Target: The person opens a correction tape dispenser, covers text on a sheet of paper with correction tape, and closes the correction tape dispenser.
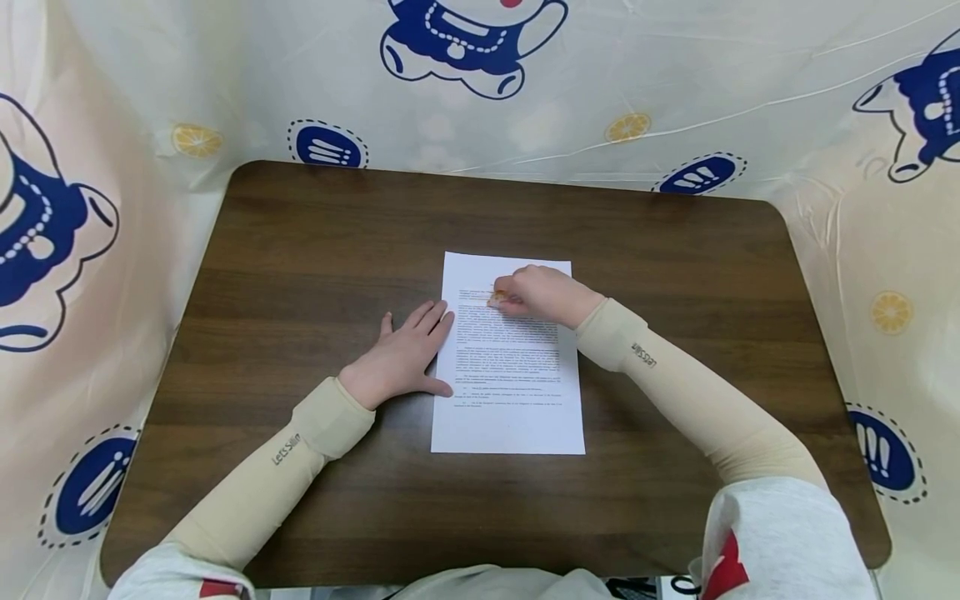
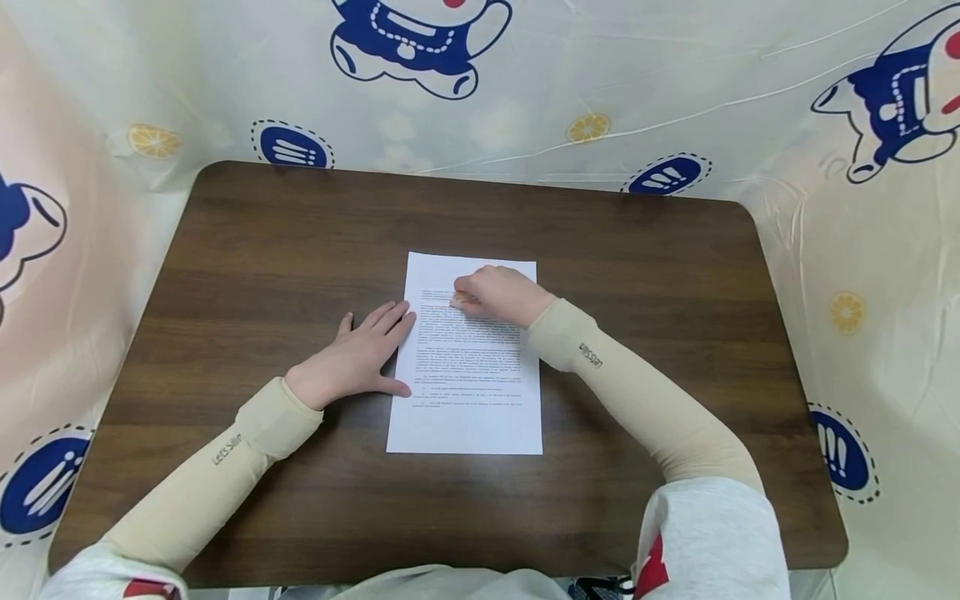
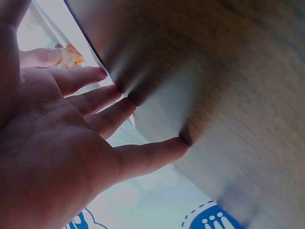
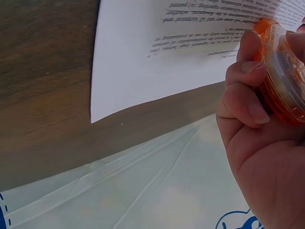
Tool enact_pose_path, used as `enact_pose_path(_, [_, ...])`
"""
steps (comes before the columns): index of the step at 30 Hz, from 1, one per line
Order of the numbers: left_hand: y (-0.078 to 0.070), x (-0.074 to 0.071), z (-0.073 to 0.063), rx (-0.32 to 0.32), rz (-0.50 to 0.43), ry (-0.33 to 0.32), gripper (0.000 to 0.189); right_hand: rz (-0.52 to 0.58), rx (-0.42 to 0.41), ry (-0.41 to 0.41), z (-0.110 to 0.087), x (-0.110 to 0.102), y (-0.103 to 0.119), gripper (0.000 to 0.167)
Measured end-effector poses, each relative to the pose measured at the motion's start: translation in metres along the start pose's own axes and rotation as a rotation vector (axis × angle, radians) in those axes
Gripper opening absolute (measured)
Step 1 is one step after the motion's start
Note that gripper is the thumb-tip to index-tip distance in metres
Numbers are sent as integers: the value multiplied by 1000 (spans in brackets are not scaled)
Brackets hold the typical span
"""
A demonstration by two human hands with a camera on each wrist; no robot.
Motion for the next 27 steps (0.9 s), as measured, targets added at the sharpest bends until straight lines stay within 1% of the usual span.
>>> enact_pose_path(7, [0, 0, 0, -1, -5, -2, 117, -3, 0, 0, -5, 2, -5, 12])
enact_pose_path(13, [0, 1, 1, -4, -8, 3, 117, 17, 14, -1, -10, 2, -10, 13])
enact_pose_path(27, [0, 0, 0, 2, -13, -7, 116, -14, 21, -5, -21, 3, -18, 12])
Point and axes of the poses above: each hand's wrist, its own z-axis towards the middle knuckle, its own x-axis out of the palm, y = z × x, the point moved 7 cm from there along z, towards the middle knuckle, and after that the axes turned 7 degrees about -x, right-handed, at the moved point
